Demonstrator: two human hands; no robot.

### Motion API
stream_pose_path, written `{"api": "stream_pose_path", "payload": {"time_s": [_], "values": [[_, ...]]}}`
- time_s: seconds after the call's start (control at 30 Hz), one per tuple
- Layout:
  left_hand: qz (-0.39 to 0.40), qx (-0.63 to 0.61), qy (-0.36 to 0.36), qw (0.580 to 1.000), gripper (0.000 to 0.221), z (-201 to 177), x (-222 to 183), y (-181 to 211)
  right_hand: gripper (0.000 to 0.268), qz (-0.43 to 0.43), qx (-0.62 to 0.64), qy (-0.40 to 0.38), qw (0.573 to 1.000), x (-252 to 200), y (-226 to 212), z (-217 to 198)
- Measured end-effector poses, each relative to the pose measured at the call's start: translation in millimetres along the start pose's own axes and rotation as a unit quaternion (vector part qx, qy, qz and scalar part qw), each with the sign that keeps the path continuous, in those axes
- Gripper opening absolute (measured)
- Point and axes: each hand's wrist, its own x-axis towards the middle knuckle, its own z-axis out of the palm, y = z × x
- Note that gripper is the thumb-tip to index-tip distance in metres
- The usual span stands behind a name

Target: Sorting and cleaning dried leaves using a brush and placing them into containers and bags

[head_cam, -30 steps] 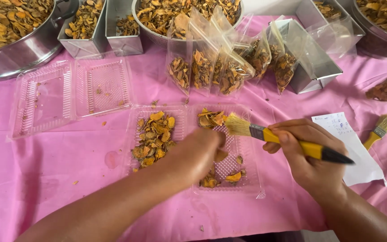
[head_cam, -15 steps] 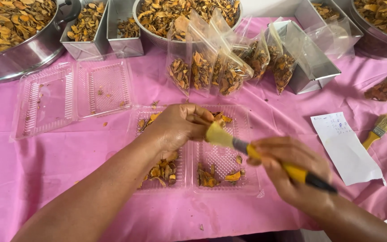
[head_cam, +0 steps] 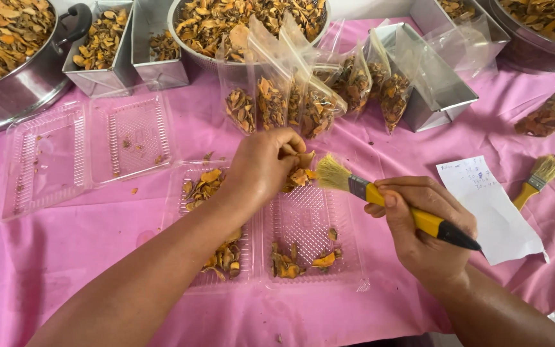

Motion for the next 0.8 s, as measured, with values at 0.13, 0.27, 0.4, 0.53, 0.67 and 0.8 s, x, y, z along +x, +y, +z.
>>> {"api": "stream_pose_path", "payload": {"time_s": [0.13, 0.27, 0.4, 0.53, 0.67, 0.8], "values": [[0.093, 0.036, 0.016, 0.995, 0.021, 8.5, 13.2, -18.7, 0.011, -0.01, -0.025, -0.02, 0.999, 0.3, 4.0, 0.5], [0.108, 0.088, -0.003, 0.99, 0.02, 9.9, 21.2, -28.1, 0.009, -0.07, -0.015, -0.033, 0.997, -3.0, 8.3, 3.7], [0.119, 0.113, -0.062, 0.985, 0.02, 16.9, 21.3, -39.4, 0.008, -0.063, -0.001, -0.047, 0.997, -5.1, 8.4, 5.6], [0.111, 0.208, -0.08, 0.968, 0.043, 23.9, 23.5, -42.9, 0.008, -0.053, 0.0, -0.047, 0.998, -6.7, 6.1, 6.9], [0.093, 0.194, -0.099, 0.972, 0.028, 26.1, 28.1, -42.3, 0.007, -0.066, -0.001, -0.048, 0.997, -6.5, 4.8, 6.8], [0.096, 0.16, -0.081, 0.979, 0.012, 29.4, 36.6, -51.5, 0.008, -0.079, -0.018, -0.058, 0.995, -6.0, 6.6, 4.8]]}}
